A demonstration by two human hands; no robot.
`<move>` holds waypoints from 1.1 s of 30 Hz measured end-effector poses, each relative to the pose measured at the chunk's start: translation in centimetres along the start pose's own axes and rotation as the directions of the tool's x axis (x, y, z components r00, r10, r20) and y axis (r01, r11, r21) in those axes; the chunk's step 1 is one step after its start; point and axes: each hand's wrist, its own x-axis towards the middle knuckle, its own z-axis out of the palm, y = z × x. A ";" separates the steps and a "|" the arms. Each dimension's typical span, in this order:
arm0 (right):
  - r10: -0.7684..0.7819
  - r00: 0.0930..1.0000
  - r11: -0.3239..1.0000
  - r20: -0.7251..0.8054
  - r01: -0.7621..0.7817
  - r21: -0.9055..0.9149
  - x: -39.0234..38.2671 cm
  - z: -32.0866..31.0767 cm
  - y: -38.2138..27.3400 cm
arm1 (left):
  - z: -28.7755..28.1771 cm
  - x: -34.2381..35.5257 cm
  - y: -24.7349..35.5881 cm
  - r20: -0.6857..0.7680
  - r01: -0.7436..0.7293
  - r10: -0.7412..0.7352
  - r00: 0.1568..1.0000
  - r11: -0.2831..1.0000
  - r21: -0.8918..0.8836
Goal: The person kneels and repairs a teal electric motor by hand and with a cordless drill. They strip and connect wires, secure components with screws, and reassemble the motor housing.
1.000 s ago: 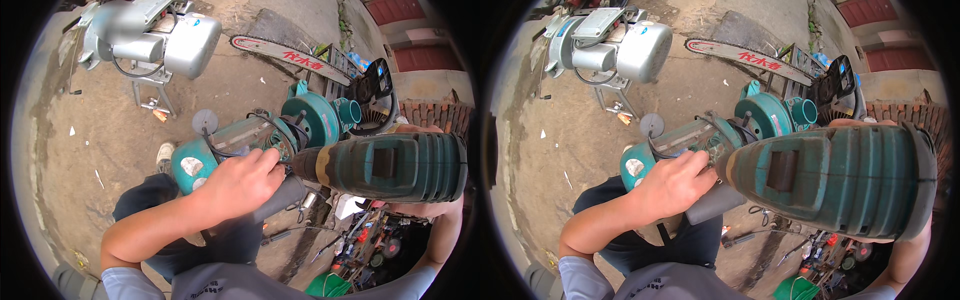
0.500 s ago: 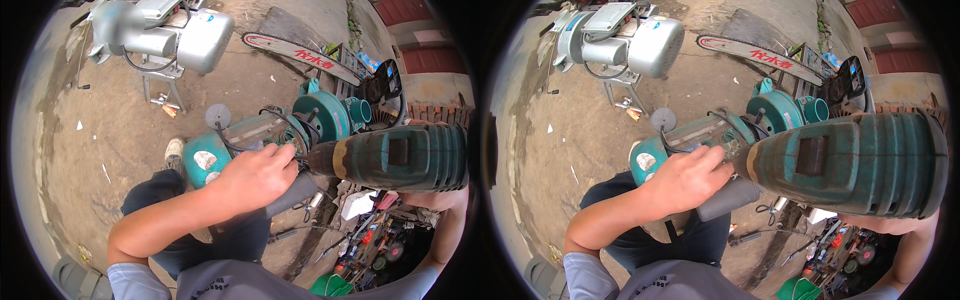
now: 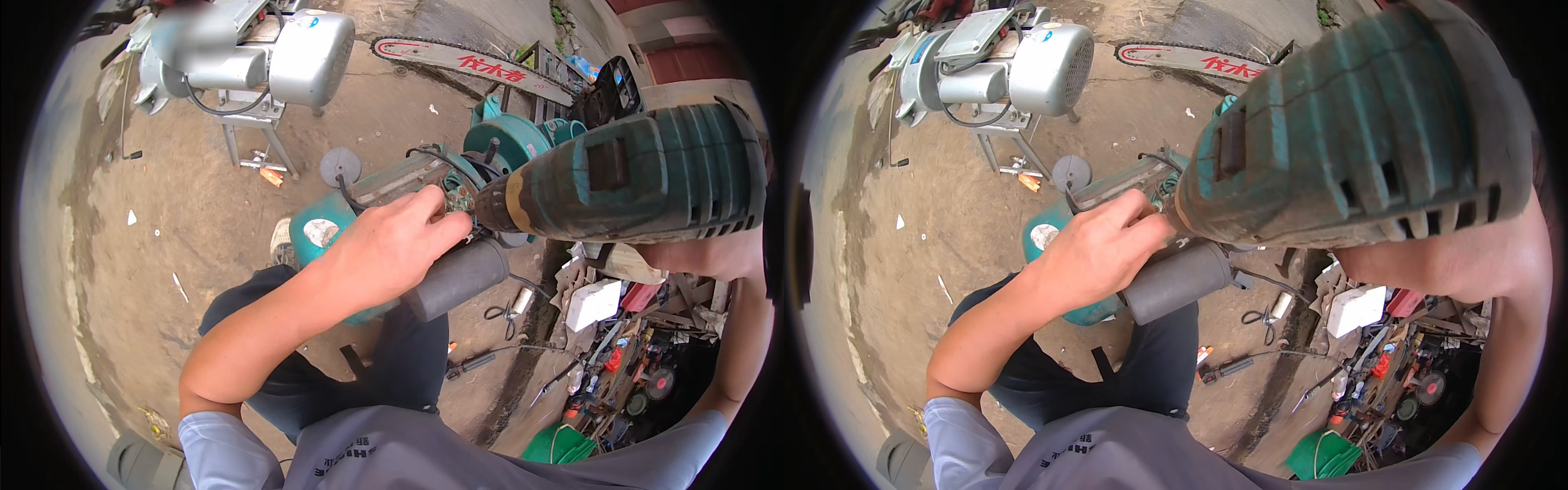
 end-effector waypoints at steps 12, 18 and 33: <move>0.009 0.999 0.999 0.045 -0.008 -0.035 -0.8 -0.9 -0.8 | 1.5 0.8 1.0 -0.119 0.195 -0.206 0.971 0.976 -0.102; -0.016 0.998 1.000 0.055 0.017 -0.024 -0.8 -0.6 -0.5 | 1.7 0.7 0.8 -0.151 0.134 -0.150 0.977 0.985 -0.108; -0.096 0.993 0.988 0.072 0.103 -0.111 1.2 -1.4 0.6 | -2.3 -0.2 2.1 -0.040 0.395 -0.395 0.918 0.919 -0.003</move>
